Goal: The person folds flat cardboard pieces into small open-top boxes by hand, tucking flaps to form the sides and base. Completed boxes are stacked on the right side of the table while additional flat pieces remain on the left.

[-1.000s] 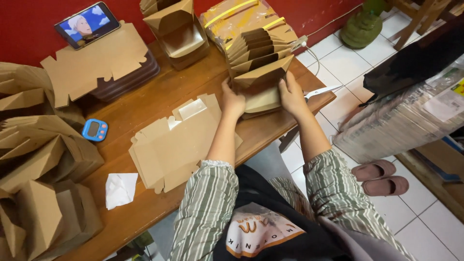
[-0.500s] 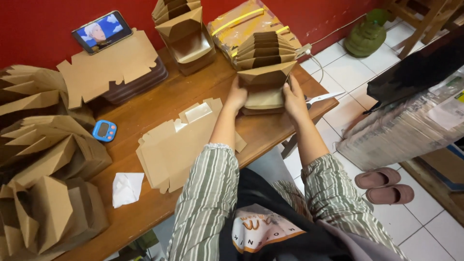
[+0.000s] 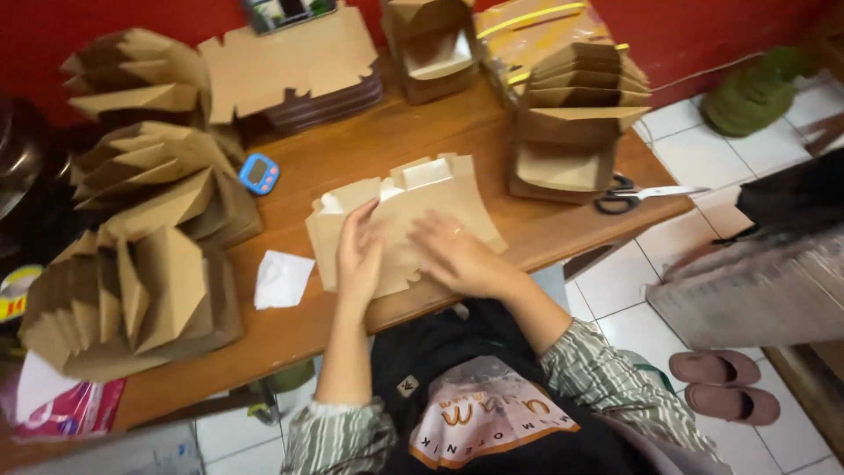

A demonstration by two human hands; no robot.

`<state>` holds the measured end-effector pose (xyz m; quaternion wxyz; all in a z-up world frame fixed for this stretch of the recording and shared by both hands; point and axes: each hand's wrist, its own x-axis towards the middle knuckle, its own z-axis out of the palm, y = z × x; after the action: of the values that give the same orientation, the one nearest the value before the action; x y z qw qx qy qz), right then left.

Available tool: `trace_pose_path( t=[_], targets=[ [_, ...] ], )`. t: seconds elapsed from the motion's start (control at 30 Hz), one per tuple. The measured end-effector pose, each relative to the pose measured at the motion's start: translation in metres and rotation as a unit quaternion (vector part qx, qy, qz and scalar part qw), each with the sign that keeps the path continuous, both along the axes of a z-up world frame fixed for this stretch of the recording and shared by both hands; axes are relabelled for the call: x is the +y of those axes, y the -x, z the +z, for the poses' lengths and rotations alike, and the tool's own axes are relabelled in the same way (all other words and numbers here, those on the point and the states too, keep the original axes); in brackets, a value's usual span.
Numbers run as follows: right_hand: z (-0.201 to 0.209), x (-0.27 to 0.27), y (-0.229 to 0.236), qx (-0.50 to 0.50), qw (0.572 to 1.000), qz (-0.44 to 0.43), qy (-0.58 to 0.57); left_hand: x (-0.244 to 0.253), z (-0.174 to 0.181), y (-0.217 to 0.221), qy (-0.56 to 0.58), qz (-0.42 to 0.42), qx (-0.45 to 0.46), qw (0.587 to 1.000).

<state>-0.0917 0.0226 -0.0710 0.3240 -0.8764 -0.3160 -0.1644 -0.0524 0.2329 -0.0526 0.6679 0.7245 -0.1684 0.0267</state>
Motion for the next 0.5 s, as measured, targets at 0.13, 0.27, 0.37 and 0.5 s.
trace_pose_path(
  t=[0.13, 0.27, 0.37, 0.5],
  targets=[
    [-0.006, 0.034, 0.002, 0.117, 0.982, 0.049, 0.138, 0.055, -0.014, 0.030, -0.048, 0.071, 0.026, 0.996],
    [-0.020, 0.051, -0.007, 0.125, 0.976, 0.045, 0.172, 0.075, -0.023, 0.042, -0.136, 0.108, -0.014, 0.985],
    [-0.029, 0.059, -0.014, 0.099, 0.975, 0.031, 0.195, 0.081, -0.027, 0.042, -0.201, 0.102, -0.036, 0.973],
    [-0.027, 0.059, -0.020, 0.133, 0.976, 0.018, 0.173, 0.080, -0.025, 0.039, -0.347, 0.030, -0.116, 0.930]
  ],
)
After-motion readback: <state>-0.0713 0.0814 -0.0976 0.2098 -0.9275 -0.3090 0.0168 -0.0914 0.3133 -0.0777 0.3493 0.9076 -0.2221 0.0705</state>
